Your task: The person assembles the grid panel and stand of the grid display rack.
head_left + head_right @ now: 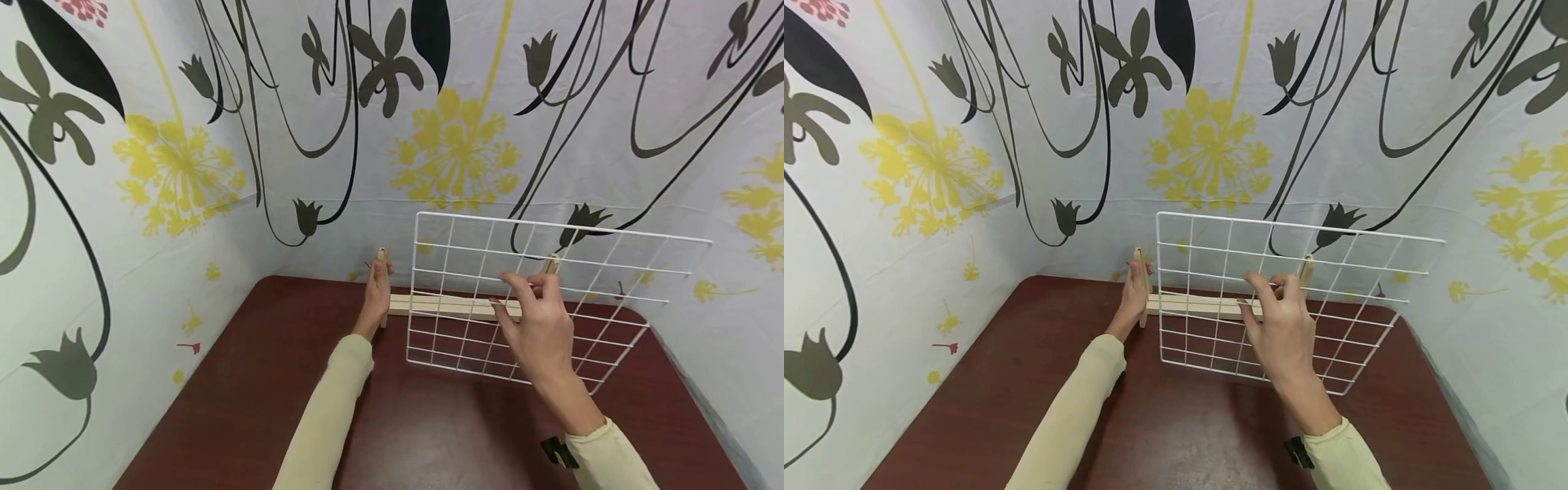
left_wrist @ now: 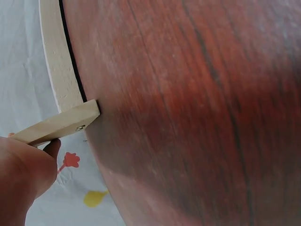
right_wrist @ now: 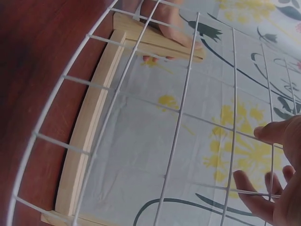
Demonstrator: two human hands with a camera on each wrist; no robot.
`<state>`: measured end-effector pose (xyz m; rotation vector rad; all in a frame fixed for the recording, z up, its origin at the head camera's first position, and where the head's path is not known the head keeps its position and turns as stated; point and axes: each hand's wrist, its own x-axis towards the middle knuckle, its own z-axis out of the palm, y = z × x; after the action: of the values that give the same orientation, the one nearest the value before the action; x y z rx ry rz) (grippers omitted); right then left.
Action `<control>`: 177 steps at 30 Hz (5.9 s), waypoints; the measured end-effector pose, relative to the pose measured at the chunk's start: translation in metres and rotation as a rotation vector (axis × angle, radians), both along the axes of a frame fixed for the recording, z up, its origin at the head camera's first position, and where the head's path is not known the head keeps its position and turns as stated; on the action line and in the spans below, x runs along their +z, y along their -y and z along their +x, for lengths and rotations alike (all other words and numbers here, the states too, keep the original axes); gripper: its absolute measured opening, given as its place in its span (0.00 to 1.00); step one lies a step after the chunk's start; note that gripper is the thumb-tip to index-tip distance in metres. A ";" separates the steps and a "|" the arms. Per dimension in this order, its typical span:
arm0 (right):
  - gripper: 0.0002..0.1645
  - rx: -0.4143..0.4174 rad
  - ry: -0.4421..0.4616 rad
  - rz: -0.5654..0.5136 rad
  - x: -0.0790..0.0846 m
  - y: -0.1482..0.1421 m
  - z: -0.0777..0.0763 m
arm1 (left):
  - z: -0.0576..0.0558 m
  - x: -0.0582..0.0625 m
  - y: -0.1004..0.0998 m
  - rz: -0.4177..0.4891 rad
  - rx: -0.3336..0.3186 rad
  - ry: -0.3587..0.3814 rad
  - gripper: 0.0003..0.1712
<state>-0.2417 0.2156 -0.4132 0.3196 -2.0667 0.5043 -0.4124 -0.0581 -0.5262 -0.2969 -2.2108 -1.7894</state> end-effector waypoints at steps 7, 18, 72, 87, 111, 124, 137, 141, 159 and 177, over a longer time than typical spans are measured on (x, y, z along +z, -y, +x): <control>0.33 -0.051 0.026 0.009 0.007 0.003 -0.004 | -0.003 -0.003 0.005 -0.028 -0.004 -0.004 0.33; 0.33 -0.049 0.018 0.034 0.017 0.010 -0.008 | -0.002 -0.002 0.014 -0.095 -0.018 0.044 0.35; 0.10 0.033 -0.507 0.028 0.088 0.058 -0.036 | 0.007 -0.002 0.008 0.036 0.023 0.139 0.36; 0.10 -0.014 -0.463 0.072 0.087 0.055 -0.050 | 0.008 -0.004 0.008 0.051 0.008 0.103 0.36; 0.15 -0.061 -0.410 0.108 0.101 0.059 -0.073 | 0.007 -0.005 0.002 0.085 -0.002 0.105 0.36; 0.17 -0.086 -0.265 0.166 0.112 0.053 -0.081 | 0.008 -0.007 -0.004 0.082 -0.013 0.089 0.33; 0.23 -0.034 -0.109 0.226 0.135 0.052 -0.098 | 0.008 -0.003 0.008 -0.020 0.017 0.100 0.36; 0.23 0.000 -0.048 0.252 0.141 0.048 -0.101 | 0.008 -0.004 0.012 -0.063 0.005 0.113 0.40; 0.41 0.209 0.275 0.471 0.191 0.009 -0.098 | 0.003 0.017 0.035 -0.380 -0.024 0.062 0.41; 0.40 0.351 0.596 0.380 0.213 0.003 -0.094 | 0.016 0.117 0.014 -0.035 0.106 -0.282 0.46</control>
<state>-0.3355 0.2131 -0.2007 0.8511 -2.7087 0.4440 -0.3967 -0.0716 -0.4095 -0.4051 -2.0225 -1.5495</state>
